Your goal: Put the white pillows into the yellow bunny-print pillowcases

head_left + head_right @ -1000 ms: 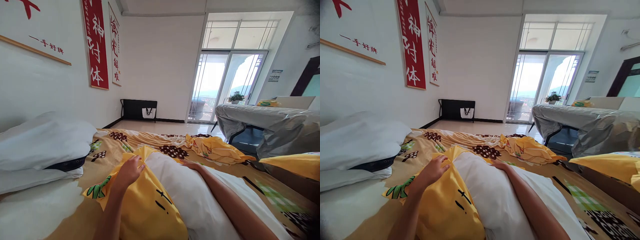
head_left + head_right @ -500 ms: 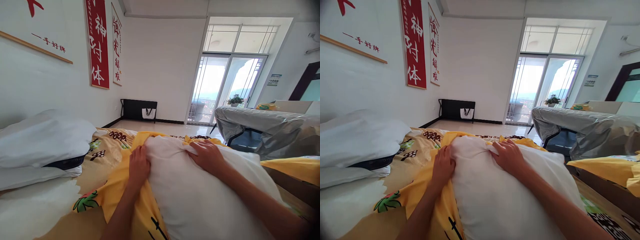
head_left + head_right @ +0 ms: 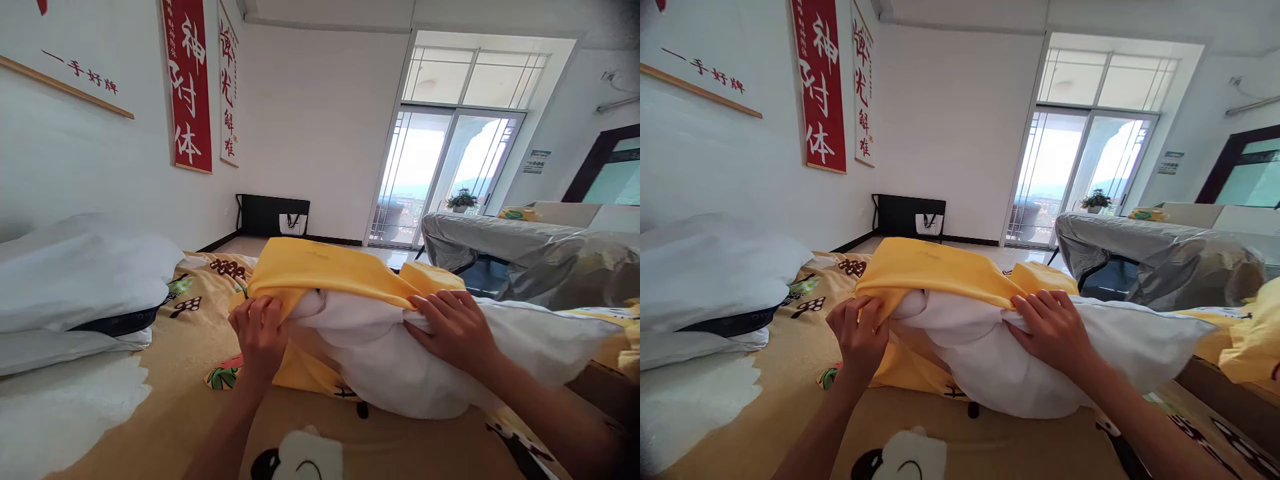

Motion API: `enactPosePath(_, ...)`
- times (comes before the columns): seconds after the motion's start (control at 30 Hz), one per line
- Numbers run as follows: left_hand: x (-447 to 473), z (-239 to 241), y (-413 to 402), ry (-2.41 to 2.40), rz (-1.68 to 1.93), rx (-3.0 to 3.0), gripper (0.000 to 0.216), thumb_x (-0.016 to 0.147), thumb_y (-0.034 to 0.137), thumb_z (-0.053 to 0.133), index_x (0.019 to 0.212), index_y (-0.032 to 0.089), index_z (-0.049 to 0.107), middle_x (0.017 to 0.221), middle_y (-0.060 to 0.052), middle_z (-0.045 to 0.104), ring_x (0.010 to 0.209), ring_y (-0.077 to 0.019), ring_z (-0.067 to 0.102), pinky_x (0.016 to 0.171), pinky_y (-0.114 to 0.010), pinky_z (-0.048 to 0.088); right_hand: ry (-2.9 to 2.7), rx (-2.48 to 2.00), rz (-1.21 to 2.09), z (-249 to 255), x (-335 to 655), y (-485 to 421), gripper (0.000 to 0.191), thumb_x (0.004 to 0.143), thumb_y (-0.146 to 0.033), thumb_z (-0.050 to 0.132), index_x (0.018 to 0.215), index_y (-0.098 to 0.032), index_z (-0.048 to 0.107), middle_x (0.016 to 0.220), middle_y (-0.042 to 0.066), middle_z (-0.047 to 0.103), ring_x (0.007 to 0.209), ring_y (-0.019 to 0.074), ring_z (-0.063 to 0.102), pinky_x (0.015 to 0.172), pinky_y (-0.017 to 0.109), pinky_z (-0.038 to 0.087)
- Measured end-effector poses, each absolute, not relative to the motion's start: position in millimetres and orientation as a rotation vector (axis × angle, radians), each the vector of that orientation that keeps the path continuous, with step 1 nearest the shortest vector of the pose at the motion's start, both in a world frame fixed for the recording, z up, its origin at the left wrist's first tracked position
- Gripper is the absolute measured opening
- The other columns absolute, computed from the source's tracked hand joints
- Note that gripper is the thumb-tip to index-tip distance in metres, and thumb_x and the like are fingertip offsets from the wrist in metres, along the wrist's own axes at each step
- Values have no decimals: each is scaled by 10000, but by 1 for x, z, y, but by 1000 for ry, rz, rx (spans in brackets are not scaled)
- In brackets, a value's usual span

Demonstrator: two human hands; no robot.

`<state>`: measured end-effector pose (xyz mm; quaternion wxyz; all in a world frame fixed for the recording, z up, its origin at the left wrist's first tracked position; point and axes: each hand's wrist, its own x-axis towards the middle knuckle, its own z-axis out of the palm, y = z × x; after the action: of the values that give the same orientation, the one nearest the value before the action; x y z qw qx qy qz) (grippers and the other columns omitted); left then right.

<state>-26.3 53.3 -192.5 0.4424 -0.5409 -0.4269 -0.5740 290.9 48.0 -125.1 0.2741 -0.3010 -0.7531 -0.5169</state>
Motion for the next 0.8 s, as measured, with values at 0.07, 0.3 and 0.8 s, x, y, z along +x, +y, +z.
enactPosePath(0.07, -26, -191, 49, -991, -1429, -1350, 186, 762, 30, 565, 872, 179, 582, 843, -81, 633, 875, -232, 513, 795, -383, 342, -1972, -866, -1355, -131, 285, 46, 238, 878, -340, 552, 996, -146, 623, 855, 91, 662, 808, 223, 583, 782, 368, 373)
enactPosePath(0.3, -6, -187, 32, -896, -1432, -1503, 152, 792, 46, 557, 894, 156, 580, 843, -101, 652, 838, -220, 532, 787, -371, 366, -2081, -469, -1184, -152, 221, 4, 290, 850, -111, 506, 1109, -157, 628, 1119, 84, 676, 1090, 193, 564, 923, 347, 352)
enactPosePath(0.8, -4, -177, 23, -1019, -1369, -1631, 107, 866, 166, 550, 962, 119, 557, 692, -62, 574, 705, -211, 463, 687, -340, 360, -2204, -482, -1226, -191, 164, 31, 330, 906, -153, 398, 1114, -55, 636, 1132, 154, 666, 1099, 271, 547, 830, 390, 386)
